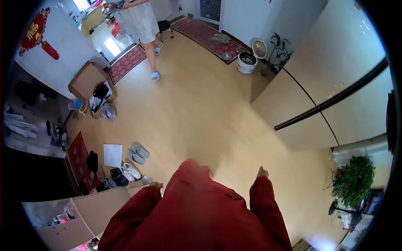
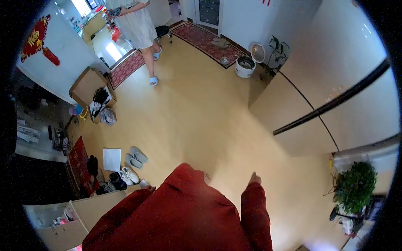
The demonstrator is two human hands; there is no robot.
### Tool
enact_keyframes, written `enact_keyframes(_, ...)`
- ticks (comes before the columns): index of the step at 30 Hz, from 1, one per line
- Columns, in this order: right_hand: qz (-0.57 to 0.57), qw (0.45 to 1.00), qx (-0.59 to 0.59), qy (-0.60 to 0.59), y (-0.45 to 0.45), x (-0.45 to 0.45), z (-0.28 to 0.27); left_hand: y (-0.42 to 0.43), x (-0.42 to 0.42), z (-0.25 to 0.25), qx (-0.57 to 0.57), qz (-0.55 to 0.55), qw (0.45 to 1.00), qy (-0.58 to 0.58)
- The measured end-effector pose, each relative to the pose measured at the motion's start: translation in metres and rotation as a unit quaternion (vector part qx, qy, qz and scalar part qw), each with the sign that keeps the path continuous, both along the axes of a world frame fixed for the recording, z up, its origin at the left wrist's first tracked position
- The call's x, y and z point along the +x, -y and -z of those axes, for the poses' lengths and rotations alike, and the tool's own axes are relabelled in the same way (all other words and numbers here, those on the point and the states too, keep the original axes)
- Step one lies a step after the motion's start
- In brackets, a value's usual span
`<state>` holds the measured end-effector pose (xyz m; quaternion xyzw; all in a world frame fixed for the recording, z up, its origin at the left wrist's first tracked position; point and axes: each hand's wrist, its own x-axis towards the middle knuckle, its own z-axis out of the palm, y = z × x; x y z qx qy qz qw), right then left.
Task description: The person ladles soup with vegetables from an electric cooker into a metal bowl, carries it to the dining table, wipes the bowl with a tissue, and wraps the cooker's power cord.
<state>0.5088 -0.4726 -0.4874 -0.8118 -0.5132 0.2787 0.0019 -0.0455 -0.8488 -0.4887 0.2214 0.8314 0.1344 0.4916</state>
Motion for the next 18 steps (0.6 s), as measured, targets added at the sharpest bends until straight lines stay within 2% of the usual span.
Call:
enact_keyframes(1,0.018,0.999,-0.008,-0.044,-0.043,-0.048,-0.038,0.000,-0.002,0.006,-0.013,-0.019,1.000,0.002)
enact_keyframes(3,-0.085,0.996,0.000,-0.034,-0.114,-0.103,-0.054,-0.003,-0.010,0.019,-0.046,-0.036,0.998,-0.001)
enact_keyframes(6,-0.138,0.987,0.037,-0.075,-0.176,-0.173,-0.068,-0.016,-0.049,0.057,-0.098,0.008,0.995,-0.035)
enact_keyframes(8,-0.137,0.990,0.009,-0.036,-0.215,-0.202,-0.060,-0.041,-0.089,0.088,-0.113,0.097,0.986,-0.071)
enact_keyframes(10,-0.067,0.990,-0.047,-0.113,-0.239,-0.189,0.017,-0.082,-0.147,0.119,-0.090,0.254,0.954,-0.134)
enact_keyframes(11,-0.022,0.985,-0.060,-0.159,-0.241,-0.184,0.038,-0.109,-0.177,0.130,-0.072,0.332,0.925,-0.173)
enact_keyframes(12,0.015,0.981,-0.079,-0.179,-0.248,-0.188,0.035,-0.141,-0.204,0.144,-0.036,0.395,0.890,-0.224)
enact_keyframes(13,0.049,0.974,-0.090,-0.202,-0.263,-0.191,0.044,-0.202,-0.231,0.131,-0.105,0.305,0.927,-0.189)
enact_keyframes(14,0.085,0.976,-0.103,-0.171,-0.283,-0.195,0.056,-0.275,-0.259,0.124,-0.169,0.202,0.947,-0.183)
enact_keyframes(15,0.106,0.969,-0.090,-0.204,-0.306,-0.192,0.059,-0.355,-0.283,0.112,-0.205,0.133,0.950,-0.194)
enact_keyframes(16,0.128,0.960,-0.079,-0.237,-0.321,-0.191,0.062,-0.435,-0.298,0.087,-0.206,0.109,0.949,-0.214)
enact_keyframes(17,0.152,0.949,-0.072,-0.268,-0.328,-0.194,0.061,-0.473,-0.333,0.124,-0.042,0.095,0.965,-0.242)
enact_keyframes(18,0.131,0.954,-0.086,-0.256,-0.347,-0.213,0.016,-0.548,-0.341,0.098,-0.029,0.110,0.960,-0.255)
